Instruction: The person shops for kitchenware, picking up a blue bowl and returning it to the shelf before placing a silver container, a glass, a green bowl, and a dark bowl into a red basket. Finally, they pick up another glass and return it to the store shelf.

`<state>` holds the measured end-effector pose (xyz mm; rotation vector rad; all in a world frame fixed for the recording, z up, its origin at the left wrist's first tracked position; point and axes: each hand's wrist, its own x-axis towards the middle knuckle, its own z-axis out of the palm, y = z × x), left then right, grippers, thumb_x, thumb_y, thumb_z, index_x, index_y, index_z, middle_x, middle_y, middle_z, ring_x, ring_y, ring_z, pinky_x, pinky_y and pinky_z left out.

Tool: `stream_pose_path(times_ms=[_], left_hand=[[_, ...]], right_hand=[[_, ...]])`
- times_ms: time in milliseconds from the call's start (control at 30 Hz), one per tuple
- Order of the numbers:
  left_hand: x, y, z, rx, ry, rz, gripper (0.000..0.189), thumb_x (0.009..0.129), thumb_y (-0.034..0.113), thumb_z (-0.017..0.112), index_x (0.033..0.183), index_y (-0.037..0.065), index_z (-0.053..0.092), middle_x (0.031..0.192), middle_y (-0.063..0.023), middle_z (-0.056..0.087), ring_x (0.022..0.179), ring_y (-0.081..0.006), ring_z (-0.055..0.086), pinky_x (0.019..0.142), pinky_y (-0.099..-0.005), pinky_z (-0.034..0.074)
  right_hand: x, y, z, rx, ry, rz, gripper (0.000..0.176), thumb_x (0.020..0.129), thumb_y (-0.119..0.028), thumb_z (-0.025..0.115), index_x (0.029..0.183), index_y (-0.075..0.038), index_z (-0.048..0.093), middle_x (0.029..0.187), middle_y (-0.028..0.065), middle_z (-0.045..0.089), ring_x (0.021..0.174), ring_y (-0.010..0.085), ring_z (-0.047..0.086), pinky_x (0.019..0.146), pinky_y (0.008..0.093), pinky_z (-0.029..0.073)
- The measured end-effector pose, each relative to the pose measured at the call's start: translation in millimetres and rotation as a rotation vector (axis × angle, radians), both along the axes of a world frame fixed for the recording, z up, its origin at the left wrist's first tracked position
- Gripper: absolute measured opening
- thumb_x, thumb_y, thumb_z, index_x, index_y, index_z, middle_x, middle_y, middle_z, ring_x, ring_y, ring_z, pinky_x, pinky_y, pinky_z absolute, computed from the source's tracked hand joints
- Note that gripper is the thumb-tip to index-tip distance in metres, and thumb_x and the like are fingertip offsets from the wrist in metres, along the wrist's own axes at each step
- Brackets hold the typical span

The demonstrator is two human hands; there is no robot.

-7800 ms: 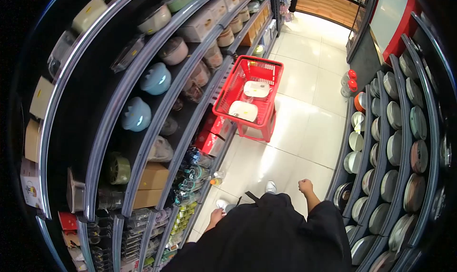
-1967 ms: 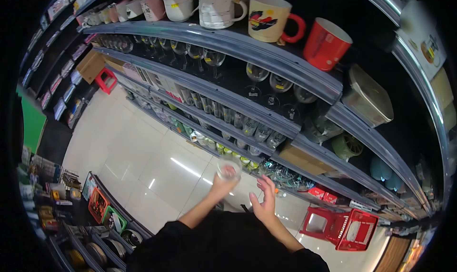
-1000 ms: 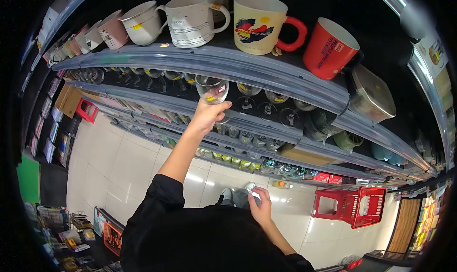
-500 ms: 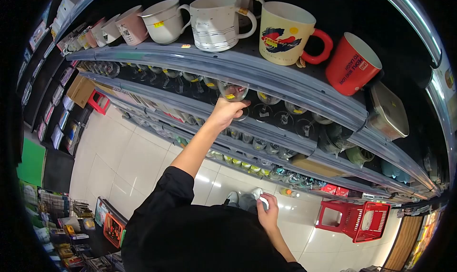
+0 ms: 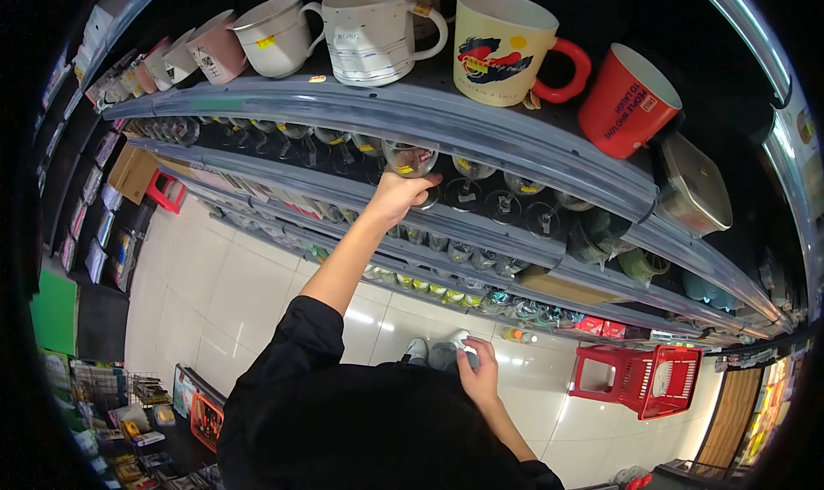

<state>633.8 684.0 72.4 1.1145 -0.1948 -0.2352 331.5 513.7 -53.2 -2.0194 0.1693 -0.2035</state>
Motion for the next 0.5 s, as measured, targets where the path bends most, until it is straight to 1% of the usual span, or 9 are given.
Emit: stream_pose_path(times_ms=[267,400,467,500], left_hand=[[0,1,0,0.050,0.003,-0.002,0.031,0.073,-0.005,0.067,0.098,0.003,0.052,0.072,0.0006,0.050,0.049,-0.0038,0.039,0.040,-0.0219,0.028],[4,0,4,0.046,-0.032,-0.011,0.029,0.074,-0.005,0.067,0.098,0.003,0.052,0.072,0.0006,0.050,0.049,-0.0037,0.039,0.041,-0.0218,0.028],[5,0,7,0.089,-0.018,-0.065,0.031,0.075,-0.010,0.065,0.100,0.003,0.053,0.078,0.0014,0.049,0.051,-0.0031,0.035,0.042,-0.0206,0.024],[7,0,6,0.090,-0.020,-0.067,0.031,0.075,-0.010,0.065,0.100,0.003,0.053,0.078,0.0014,0.049,0.051,-0.0031,0.035,0.042,-0.0206,0.024]], right_hand=[[-4,2,-2,-0.023,-0.006,0.013,0.018,0.082,-0.010,0.064,0.099,-0.002,0.062,0.105,0.0167,0.059,0.101,0.0310,0.057,0.089,0.0353,0.044],[-4,5,0,-0.020,0.012,0.018,0.018,0.083,-0.011,0.064,0.099,-0.002,0.062,0.104,0.0159,0.059,0.100,0.0303,0.058,0.087,0.0341,0.045],[-4,7,4,-0.010,0.009,0.018,0.018,0.083,-0.011,0.064,0.099,-0.002,0.062,0.104,0.0157,0.059,0.099,0.0294,0.059,0.085,0.0334,0.046],[-4,9,8,0.013,0.056,0.009,0.019,0.083,-0.011,0.063,0.099,-0.002,0.062,0.102,0.0154,0.060,0.097,0.0282,0.060,0.084,0.0327,0.047]])
